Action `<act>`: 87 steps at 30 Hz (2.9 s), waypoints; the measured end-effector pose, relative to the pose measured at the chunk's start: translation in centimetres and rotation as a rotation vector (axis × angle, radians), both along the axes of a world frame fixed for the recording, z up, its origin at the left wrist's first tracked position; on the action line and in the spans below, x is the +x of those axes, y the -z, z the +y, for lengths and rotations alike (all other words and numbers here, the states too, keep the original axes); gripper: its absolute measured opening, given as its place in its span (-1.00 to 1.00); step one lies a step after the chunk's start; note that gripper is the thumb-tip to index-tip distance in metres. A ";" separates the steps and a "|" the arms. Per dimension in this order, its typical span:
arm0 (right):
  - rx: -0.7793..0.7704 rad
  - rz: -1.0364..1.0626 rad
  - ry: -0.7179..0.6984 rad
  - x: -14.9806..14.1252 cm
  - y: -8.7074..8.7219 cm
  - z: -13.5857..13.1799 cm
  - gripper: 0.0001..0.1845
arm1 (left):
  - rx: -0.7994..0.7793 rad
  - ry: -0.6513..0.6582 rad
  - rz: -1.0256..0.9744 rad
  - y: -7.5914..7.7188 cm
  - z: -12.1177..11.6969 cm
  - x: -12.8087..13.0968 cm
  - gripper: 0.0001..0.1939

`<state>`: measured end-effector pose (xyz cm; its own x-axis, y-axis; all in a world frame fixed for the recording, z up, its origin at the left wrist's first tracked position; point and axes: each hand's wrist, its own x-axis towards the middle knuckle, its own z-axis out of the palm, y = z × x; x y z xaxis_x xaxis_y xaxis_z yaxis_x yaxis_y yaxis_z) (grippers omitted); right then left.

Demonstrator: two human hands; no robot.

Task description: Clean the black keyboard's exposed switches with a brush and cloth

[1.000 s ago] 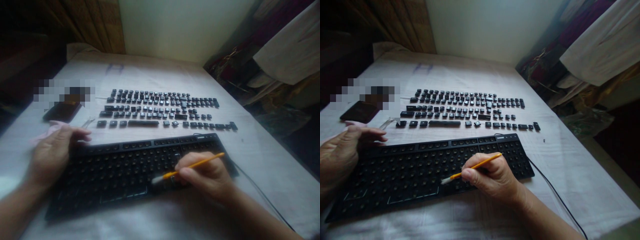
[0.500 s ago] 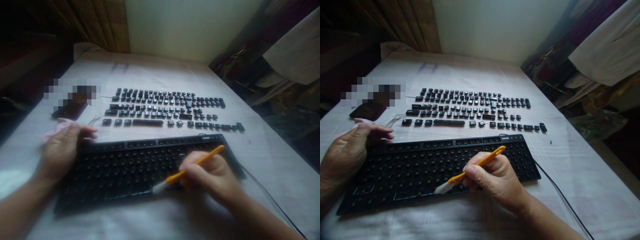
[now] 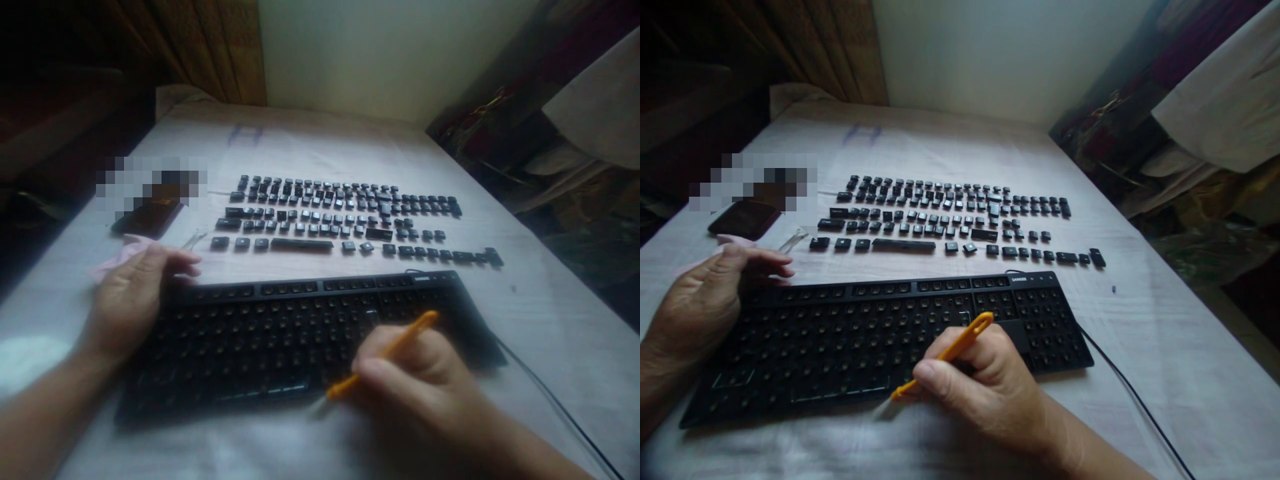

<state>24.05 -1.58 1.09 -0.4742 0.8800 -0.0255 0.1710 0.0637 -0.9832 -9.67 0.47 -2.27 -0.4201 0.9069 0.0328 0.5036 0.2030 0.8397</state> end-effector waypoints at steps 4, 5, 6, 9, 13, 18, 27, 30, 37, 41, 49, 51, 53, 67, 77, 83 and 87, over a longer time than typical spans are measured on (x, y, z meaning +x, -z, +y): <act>-0.068 0.062 0.241 0.2 0.2 0.0 -0.66 | -0.001 -0.011 -0.007 -0.1 0.0 0.1 -0.50; -0.060 0.072 0.268 0.3 0.4 0.0 -0.68 | 0.000 -0.009 -0.006 -0.1 0.0 0.2 -0.49; -0.051 0.084 0.274 0.3 0.6 -0.1 -0.70 | 0.004 -0.006 -0.005 -0.1 0.0 0.2 -0.49; -0.020 0.093 0.224 0.4 1.0 -0.2 -0.82 | 0.019 0.005 -0.012 -0.1 0.1 0.3 -0.46; 0.092 0.011 0.171 0.8 0.6 -0.1 -0.90 | 0.036 0.015 -0.036 0.0 0.1 0.3 -0.49; 0.316 -0.206 -0.149 1.0 -1.3 0.4 -0.84 | 0.051 0.014 -0.057 0.0 0.1 0.4 -0.52; 0.172 -0.172 -0.250 0.6 -1.0 -0.2 -0.85 | 0.047 0.021 -0.051 -0.2 0.2 0.5 -0.52; 0.092 -0.113 -0.089 1.1 -0.9 0.1 -0.86 | 0.050 0.019 -0.057 -0.1 0.1 0.2 -0.50; 0.364 -0.219 -0.082 0.8 -1.3 0.3 -0.83 | 0.068 0.016 -0.077 0.0 0.4 0.5 -0.51; 0.311 -0.214 -0.227 0.5 -1.3 -0.5 -0.82 | 0.072 0.025 -0.079 -0.1 0.3 0.5 -0.50; 0.390 -0.144 0.042 0.2 -0.8 -0.2 -0.76 | 0.064 0.058 -0.088 -0.1 0.1 0.3 -0.47; 0.418 -0.123 -0.007 -0.2 -1.1 -0.3 -0.74 | 0.069 0.065 -0.094 -0.2 0.1 0.3 -0.45; 0.428 -0.112 -0.023 -0.7 -1.6 -0.6 -0.73 | 0.073 0.072 -0.101 -0.2 0.1 0.4 -0.43; 0.596 -0.017 -0.175 -7.1 0.4 -2.2 -0.86 | 0.115 0.143 -0.165 0.6 0.3 0.3 -0.37; 0.398 -0.191 0.035 -1.7 -1.8 -1.4 -0.84 | 0.108 0.145 -0.174 0.6 0.3 0.2 -0.40; 0.486 -0.264 0.030 1.3 -2.1 -0.1 -0.79 | 0.090 0.115 -0.167 0.6 0.2 0.0 -0.45; 0.577 -0.347 -0.132 0.5 -3.0 -0.1 -0.82 | 0.069 0.086 -0.136 0.7 0.3 0.0 -0.42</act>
<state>24.51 -1.71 4.05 -0.6275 0.7339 0.2601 0.4252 0.6028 -0.6752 -9.65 0.77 -2.96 -0.3459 0.9372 0.0448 0.3977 0.1032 0.9117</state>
